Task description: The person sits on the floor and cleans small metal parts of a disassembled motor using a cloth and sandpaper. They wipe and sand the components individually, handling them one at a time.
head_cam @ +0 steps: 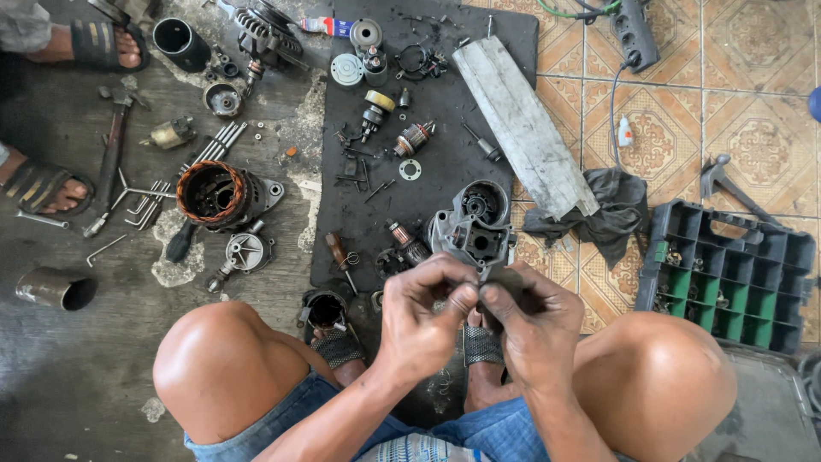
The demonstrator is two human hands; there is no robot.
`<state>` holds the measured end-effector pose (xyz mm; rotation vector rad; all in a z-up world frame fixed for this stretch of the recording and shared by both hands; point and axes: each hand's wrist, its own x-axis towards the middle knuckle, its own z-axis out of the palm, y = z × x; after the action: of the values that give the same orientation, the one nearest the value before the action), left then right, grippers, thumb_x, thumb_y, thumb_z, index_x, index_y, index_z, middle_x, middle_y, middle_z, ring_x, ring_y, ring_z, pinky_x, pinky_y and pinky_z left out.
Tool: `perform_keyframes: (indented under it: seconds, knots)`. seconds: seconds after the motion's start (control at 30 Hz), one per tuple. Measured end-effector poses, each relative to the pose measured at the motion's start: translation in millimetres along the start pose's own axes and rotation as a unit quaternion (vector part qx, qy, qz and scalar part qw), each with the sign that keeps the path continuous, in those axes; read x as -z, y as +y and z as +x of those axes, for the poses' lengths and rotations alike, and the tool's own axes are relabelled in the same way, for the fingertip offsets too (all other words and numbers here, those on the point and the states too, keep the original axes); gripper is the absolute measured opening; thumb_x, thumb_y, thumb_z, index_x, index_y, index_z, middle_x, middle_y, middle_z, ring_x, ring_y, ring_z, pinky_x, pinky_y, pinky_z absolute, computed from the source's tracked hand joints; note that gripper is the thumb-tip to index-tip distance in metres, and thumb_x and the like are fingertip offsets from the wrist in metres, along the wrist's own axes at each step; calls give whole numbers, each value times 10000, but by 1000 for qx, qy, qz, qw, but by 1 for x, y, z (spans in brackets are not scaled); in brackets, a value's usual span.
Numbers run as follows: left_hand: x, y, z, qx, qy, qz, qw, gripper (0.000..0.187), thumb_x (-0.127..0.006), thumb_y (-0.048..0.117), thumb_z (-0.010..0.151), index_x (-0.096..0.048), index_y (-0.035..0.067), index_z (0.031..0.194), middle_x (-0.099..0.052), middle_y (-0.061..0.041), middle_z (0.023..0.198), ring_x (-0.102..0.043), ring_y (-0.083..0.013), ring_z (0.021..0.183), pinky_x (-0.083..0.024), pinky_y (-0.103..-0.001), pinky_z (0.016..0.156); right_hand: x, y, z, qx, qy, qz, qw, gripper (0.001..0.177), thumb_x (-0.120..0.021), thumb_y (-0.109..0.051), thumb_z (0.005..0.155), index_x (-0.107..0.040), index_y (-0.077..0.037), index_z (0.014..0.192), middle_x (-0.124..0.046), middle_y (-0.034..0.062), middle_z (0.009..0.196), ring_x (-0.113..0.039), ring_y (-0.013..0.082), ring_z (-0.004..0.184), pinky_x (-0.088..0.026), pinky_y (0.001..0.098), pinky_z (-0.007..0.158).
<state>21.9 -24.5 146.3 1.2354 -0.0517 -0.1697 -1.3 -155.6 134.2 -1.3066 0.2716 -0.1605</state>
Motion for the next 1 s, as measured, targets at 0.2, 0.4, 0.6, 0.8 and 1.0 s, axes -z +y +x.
perform_keyframes:
  seconds: [0.2,0.4,0.6,0.8,1.0]
  knots:
    - [0,-8,2,69,18,-157,985,161,-724,107,928,-665,-32,872,-631,-104,770,-622,-160,564,-549,-267,541,0,-11,2,25,-56,5,998,151,-722,-21,880,-647,110,876,-598,186,867,-613,269,535,-581,300,481]
    - [-1,-10,-2,62,14,-78,995,78,-722,44,921,-695,-24,892,-659,-98,774,-638,-151,564,-553,-266,523,1,-8,2,1,-24,-6,1000,194,-763,-60,850,-692,107,919,-642,168,797,-611,248,495,-569,286,445]
    - [7,-16,2,97,43,-197,975,84,-684,42,948,-711,0,881,-679,-81,808,-602,-140,666,-493,-255,578,0,-27,7,6,-39,-126,991,103,-737,-15,872,-699,77,894,-629,136,772,-645,212,471,-580,272,422]
    - [10,-15,4,94,37,-180,978,97,-714,87,935,-726,-4,901,-685,-84,826,-577,-129,637,-458,-260,569,33,-3,3,47,53,-64,995,247,-761,-154,887,-709,32,1041,-665,62,882,-575,142,814,-464,250,765]
    - [10,12,9,93,26,-136,986,77,-637,29,964,-681,-9,914,-708,-153,858,-626,-210,627,-552,-308,553,30,-20,9,16,-78,-173,982,123,-657,-103,957,-716,-15,1021,-686,85,969,-618,171,864,-544,259,761]
